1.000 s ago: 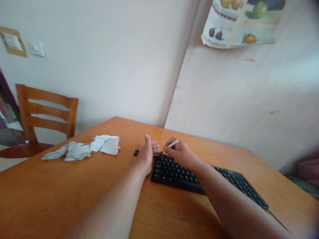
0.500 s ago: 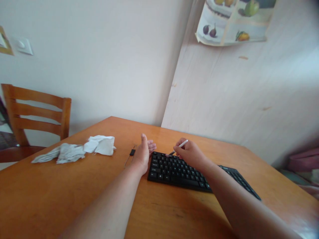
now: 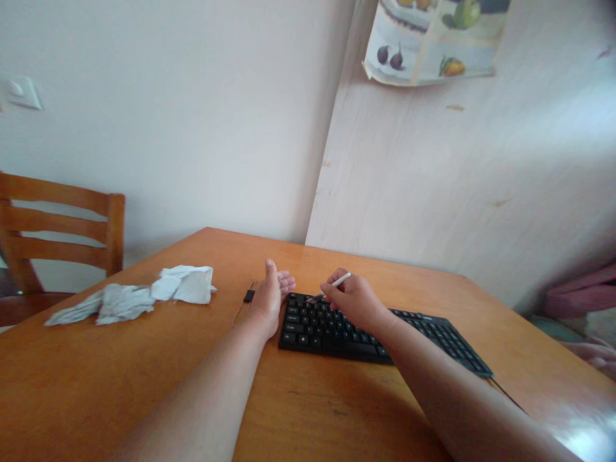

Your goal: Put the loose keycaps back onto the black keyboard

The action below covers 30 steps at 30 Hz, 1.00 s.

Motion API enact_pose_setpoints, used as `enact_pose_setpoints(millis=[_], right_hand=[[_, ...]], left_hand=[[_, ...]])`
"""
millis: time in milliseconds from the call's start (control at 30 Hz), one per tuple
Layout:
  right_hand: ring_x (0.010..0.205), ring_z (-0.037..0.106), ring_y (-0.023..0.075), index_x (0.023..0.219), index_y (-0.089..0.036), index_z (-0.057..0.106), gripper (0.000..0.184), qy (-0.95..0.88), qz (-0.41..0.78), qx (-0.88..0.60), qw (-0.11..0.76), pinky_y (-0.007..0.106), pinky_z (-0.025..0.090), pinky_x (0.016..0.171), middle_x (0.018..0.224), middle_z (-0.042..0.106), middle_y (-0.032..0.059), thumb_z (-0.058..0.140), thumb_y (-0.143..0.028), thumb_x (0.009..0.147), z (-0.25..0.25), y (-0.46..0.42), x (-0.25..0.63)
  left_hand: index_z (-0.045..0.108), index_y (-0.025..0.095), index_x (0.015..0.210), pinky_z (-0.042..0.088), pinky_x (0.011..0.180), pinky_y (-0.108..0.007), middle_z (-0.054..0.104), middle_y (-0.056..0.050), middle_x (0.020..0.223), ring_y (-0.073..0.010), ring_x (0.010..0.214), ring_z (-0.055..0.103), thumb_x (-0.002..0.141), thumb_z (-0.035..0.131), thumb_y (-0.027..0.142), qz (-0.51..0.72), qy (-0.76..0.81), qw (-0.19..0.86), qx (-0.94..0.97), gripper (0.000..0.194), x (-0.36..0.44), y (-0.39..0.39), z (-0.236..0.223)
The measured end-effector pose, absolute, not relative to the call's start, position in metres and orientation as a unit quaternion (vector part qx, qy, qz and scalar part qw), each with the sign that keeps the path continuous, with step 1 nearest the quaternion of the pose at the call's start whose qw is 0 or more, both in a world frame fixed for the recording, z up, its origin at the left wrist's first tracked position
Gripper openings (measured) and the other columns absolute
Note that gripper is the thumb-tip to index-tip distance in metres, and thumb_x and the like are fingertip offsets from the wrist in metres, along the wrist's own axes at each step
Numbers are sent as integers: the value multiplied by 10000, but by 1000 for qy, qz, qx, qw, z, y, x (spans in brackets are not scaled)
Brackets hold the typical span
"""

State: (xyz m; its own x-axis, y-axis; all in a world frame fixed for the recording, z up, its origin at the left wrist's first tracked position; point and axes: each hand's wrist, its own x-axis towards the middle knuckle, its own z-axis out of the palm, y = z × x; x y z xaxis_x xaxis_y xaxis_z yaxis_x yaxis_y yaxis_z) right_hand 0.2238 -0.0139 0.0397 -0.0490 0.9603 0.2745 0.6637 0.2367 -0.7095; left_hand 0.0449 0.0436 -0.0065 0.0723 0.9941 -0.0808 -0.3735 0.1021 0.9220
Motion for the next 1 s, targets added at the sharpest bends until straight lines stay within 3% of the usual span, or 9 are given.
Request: enact_pose_setpoints(millis=[733, 1000], right_hand=[[548, 557, 129, 749, -201, 547, 229, -641, 110, -679, 341, 247, 367, 544, 626, 621, -7, 517, -397, 865, 38, -55, 309], [559, 530, 124, 694, -197, 539, 172, -622, 59, -706, 334, 243, 344, 542, 596, 572, -19, 545, -321, 813, 47, -61, 327]], left_hand=[[573, 39, 1246, 418, 1031, -381, 651, -229, 1202, -245, 1107, 635, 897, 194, 696, 548, 420, 617, 379, 835, 44, 33, 9], [581, 41, 1242, 419, 1031, -385, 665, -227, 1170, -246, 1089, 644, 897, 197, 692, 548, 416, 614, 386, 832, 42, 34, 8]])
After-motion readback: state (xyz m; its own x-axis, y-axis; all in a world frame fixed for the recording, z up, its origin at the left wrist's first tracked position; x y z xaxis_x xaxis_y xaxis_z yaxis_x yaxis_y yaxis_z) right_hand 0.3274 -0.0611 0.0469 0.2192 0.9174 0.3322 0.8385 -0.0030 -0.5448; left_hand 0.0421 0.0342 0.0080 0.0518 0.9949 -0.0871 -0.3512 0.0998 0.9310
